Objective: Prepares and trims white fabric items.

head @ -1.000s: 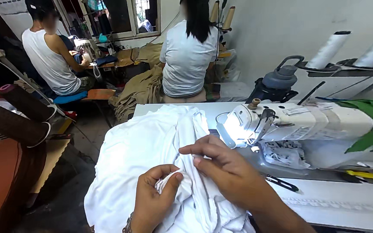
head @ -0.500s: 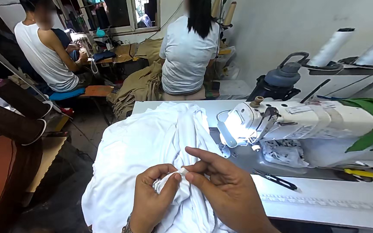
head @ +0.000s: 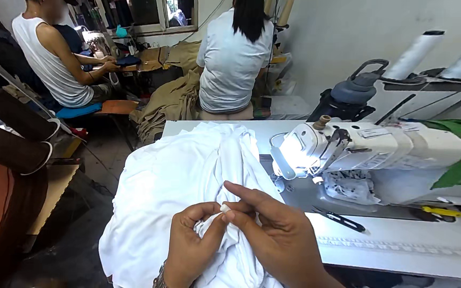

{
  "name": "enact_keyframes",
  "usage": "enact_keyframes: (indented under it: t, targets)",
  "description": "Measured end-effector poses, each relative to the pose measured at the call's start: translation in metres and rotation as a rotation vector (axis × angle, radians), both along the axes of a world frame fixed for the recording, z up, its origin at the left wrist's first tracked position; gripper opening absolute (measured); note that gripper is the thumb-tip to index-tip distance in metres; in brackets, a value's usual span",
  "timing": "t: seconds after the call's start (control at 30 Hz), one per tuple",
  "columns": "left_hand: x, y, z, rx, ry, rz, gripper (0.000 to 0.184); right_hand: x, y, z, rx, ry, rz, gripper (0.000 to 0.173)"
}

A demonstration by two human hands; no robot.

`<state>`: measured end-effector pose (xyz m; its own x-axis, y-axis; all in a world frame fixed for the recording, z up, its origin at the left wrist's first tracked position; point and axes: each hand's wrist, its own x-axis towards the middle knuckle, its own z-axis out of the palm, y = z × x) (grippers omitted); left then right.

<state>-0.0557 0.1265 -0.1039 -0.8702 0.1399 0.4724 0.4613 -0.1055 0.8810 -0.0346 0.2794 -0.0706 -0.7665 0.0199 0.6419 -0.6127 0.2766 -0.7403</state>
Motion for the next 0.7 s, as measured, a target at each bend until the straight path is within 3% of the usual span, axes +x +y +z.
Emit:
enact_keyframes:
  t: [0.17, 0.37, 0.6, 0.7]
  targets:
    - [0.001, 0.002, -0.004, -0.027, 0.025, -0.078, 0.009, -0.004, -0.006, 0.002, -0.048, -0.027, 0.023, 0.036]
    - [0.001, -0.004, 0.0, 0.027, -0.06, -0.068, 0.011, -0.013, 0.01, 0.013, -0.399, -0.139, 0.126, 0.046]
    - [0.001, -0.003, 0.0, 0.081, -0.089, -0.037, 0.01, -0.023, 0.028, 0.032, -0.765, -0.456, 0.183, 0.038]
    - [0.004, 0.003, 0.003, 0.032, -0.027, 0.019, 0.009, -0.033, 0.034, 0.045, -0.795, -0.537, 0.186, 0.036]
